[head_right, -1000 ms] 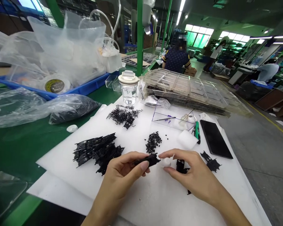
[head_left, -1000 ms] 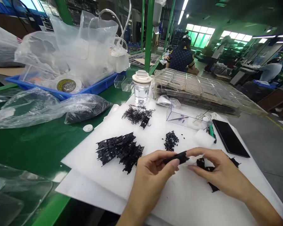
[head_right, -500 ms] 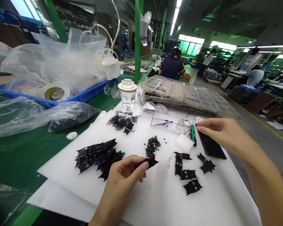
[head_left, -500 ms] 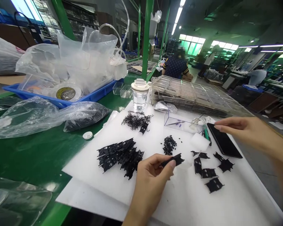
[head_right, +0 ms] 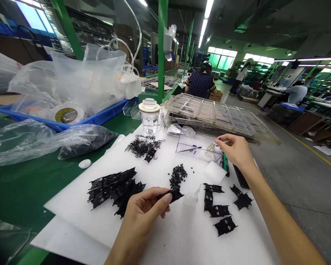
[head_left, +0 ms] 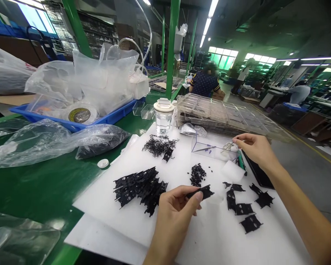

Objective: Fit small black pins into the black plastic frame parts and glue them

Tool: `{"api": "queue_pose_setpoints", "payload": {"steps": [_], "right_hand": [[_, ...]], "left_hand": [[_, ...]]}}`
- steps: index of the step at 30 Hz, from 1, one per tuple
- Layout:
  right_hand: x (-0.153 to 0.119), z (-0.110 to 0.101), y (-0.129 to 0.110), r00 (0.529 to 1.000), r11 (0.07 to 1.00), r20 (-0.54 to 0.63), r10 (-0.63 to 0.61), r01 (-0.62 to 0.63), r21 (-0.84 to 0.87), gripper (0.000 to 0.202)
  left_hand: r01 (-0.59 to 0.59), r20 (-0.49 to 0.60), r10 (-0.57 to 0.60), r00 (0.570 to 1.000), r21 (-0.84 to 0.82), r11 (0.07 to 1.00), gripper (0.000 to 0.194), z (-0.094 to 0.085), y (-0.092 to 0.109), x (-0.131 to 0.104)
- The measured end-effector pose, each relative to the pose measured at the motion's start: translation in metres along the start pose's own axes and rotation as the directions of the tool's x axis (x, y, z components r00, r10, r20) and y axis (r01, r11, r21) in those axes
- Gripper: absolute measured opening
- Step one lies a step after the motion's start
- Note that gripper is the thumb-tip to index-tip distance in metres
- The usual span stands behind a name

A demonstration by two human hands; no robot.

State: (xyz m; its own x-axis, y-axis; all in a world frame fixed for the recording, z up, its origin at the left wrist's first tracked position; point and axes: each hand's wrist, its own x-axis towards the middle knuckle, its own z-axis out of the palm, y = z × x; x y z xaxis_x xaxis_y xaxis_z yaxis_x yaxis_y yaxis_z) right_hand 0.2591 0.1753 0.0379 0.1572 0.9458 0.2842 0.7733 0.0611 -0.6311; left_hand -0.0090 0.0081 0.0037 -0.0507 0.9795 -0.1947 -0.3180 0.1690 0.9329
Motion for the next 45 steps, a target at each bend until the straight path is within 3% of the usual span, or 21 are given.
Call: {"api": "queue_pose_setpoints", "payload": {"steps": [13, 19, 21, 23, 24, 25, 28, 32, 36, 45], "right_hand": [[-0.003, 0.007, 0.006, 0.999, 0.978, -0.034, -0.006, 0.013, 0.21, 0.021], [-0.008, -0.013, -0.01, 0.971, 0.955, -0.234, -0.041, 0.107, 0.277, 0.018], [-0.018, -0.024, -0.024, 0.938, 0.951, -0.341, -0.069, 0.165, 0.261, 0.022], [-0.032, -0.032, -0.042, 0.867, 0.929, -0.47, -0.164, 0.296, 0.221, 0.026], [-0.04, -0.035, -0.051, 0.863, 0.907, -0.464, -0.198, 0.341, 0.246, 0.026], [-0.049, -0.037, -0.06, 0.878, 0.889, -0.431, -0.207, 0.353, 0.292, 0.022], [-0.071, -0.039, -0.081, 0.954, 0.849, -0.144, -0.263, 0.3, 0.435, 0.018], [-0.084, -0.034, -0.093, 0.921, 0.819, 0.148, -0.361, 0.237, 0.523, 0.013], [-0.084, -0.026, -0.092, 0.892, 0.82, 0.24, -0.383, 0.209, 0.533, 0.016], [-0.087, -0.021, -0.093, 0.876, 0.831, 0.284, -0.39, 0.202, 0.519, 0.016]], "left_hand": [[0.023, -0.058, -0.028, 0.998, -0.079, 0.997, 0.016, 0.001, -0.002, 0.002], [0.025, -0.034, -0.028, 0.999, -0.079, 0.997, 0.015, 0.001, -0.002, 0.002], [0.035, -0.021, -0.037, 0.999, -0.088, 0.995, 0.016, 0.0, -0.005, 0.003], [0.049, -0.008, -0.05, 0.999, -0.1, 0.994, 0.018, -0.002, -0.008, 0.004], [0.056, -0.001, -0.057, 0.998, -0.103, 0.993, 0.019, -0.003, -0.009, 0.004], [0.062, 0.007, -0.061, 0.998, -0.106, 0.992, 0.02, -0.004, -0.01, 0.004], [0.07, 0.036, -0.067, 0.997, -0.11, 0.991, 0.02, -0.006, -0.012, 0.004], [0.061, 0.061, -0.055, 0.997, -0.112, 0.992, 0.019, -0.004, -0.011, 0.004], [0.049, 0.078, -0.041, 0.996, -0.11, 0.993, 0.02, -0.004, -0.01, 0.005], [0.052, 0.083, -0.045, 0.996, -0.093, 0.994, 0.024, -0.003, -0.011, 0.005]]}}
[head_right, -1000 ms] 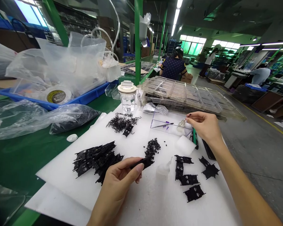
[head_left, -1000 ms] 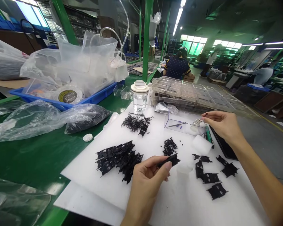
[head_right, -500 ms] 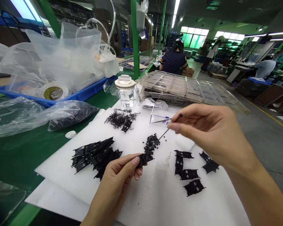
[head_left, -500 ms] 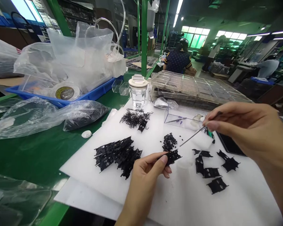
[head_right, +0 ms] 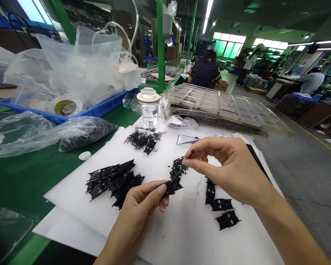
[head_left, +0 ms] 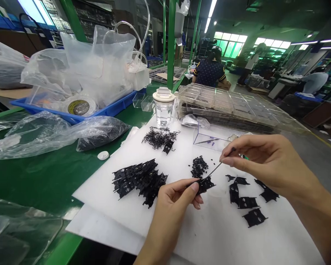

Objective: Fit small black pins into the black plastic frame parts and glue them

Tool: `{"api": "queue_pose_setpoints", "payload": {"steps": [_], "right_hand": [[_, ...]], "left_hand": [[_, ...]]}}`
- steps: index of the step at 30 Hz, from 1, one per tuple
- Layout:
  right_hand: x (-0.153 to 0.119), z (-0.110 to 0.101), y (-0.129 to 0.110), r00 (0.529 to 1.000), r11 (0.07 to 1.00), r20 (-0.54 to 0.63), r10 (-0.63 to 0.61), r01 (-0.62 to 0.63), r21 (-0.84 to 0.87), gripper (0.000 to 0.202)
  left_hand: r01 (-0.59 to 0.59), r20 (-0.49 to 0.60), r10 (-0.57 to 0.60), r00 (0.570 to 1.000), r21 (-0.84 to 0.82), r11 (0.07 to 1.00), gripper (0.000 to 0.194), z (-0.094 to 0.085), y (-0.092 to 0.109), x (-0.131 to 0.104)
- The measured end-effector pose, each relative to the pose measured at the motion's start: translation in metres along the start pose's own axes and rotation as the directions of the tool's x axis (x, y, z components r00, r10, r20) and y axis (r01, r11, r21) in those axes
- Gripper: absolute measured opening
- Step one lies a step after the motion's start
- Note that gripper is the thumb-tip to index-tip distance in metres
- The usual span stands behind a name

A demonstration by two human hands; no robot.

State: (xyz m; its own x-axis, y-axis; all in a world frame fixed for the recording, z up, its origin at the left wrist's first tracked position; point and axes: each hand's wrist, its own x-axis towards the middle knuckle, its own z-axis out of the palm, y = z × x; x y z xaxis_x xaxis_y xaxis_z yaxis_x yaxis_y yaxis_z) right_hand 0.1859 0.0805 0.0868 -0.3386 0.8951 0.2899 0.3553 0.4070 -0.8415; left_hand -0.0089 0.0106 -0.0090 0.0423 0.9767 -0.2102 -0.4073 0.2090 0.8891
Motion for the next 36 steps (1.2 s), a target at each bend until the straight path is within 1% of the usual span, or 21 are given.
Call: {"api": "queue_pose_setpoints", "payload": {"steps": [4, 7, 9, 15, 19, 21, 26, 29, 30, 32, 34, 36], "right_hand": [[-0.002, -0.002, -0.002, 1.0, 1.0, 0.011, -0.005, 0.005, -0.005, 0.016], [-0.002, -0.003, 0.0, 0.998, 0.999, 0.062, -0.018, 0.02, -0.033, 0.016], [-0.003, -0.004, 0.002, 0.996, 0.999, 0.088, -0.006, 0.01, -0.043, 0.015], [-0.004, -0.006, 0.001, 0.997, 1.0, 0.076, -0.014, 0.016, -0.023, 0.017], [-0.002, -0.004, 0.002, 0.995, 0.999, 0.101, -0.008, 0.012, -0.037, 0.015], [-0.001, -0.007, 0.003, 0.996, 1.0, 0.084, -0.008, 0.01, -0.024, 0.015], [0.001, -0.018, 0.007, 0.996, 1.0, -0.088, -0.011, 0.011, 0.0, 0.018], [0.007, -0.022, 0.012, 0.975, 0.999, -0.222, 0.014, -0.007, 0.031, 0.015], [0.01, -0.023, 0.015, 0.957, 1.0, -0.289, 0.014, -0.006, 0.03, 0.014], [0.018, -0.027, 0.022, 0.901, 1.0, -0.435, -0.011, 0.006, -0.013, 0.013], [0.027, -0.033, 0.034, 0.816, 0.996, -0.574, -0.061, 0.015, -0.085, 0.015], [0.034, -0.041, 0.046, 0.736, 0.993, -0.672, -0.085, 0.007, -0.119, 0.015]], "left_hand": [[-0.001, 0.002, 0.001, 1.0, 0.003, 1.0, 0.024, 0.0, 0.001, 0.0], [0.0, -0.005, 0.0, 1.0, 0.003, 1.0, 0.022, 0.0, 0.002, -0.001], [-0.001, -0.008, 0.001, 1.0, 0.005, 1.0, 0.022, 0.001, 0.003, -0.001], [0.011, -0.001, -0.011, 1.0, 0.009, 1.0, 0.022, 0.0, 0.002, 0.0], [0.01, -0.001, -0.01, 1.0, 0.009, 1.0, 0.023, -0.001, 0.001, 0.0], [0.008, 0.002, -0.008, 1.0, 0.01, 1.0, 0.024, -0.001, 0.001, 0.0], [0.012, 0.001, -0.012, 1.0, 0.01, 1.0, 0.022, 0.0, 0.003, -0.001], [0.017, 0.001, -0.017, 1.0, 0.007, 1.0, 0.02, 0.001, 0.004, -0.001], [0.018, -0.001, -0.018, 1.0, 0.005, 1.0, 0.02, 0.001, 0.004, -0.002], [0.013, -0.009, -0.013, 1.0, 0.001, 1.0, 0.019, 0.002, 0.004, -0.002], [0.002, -0.024, -0.002, 1.0, 0.0, 1.0, 0.019, 0.003, 0.004, -0.003], [-0.01, -0.037, 0.01, 0.999, 0.003, 1.0, 0.02, 0.004, 0.005, -0.003]]}}
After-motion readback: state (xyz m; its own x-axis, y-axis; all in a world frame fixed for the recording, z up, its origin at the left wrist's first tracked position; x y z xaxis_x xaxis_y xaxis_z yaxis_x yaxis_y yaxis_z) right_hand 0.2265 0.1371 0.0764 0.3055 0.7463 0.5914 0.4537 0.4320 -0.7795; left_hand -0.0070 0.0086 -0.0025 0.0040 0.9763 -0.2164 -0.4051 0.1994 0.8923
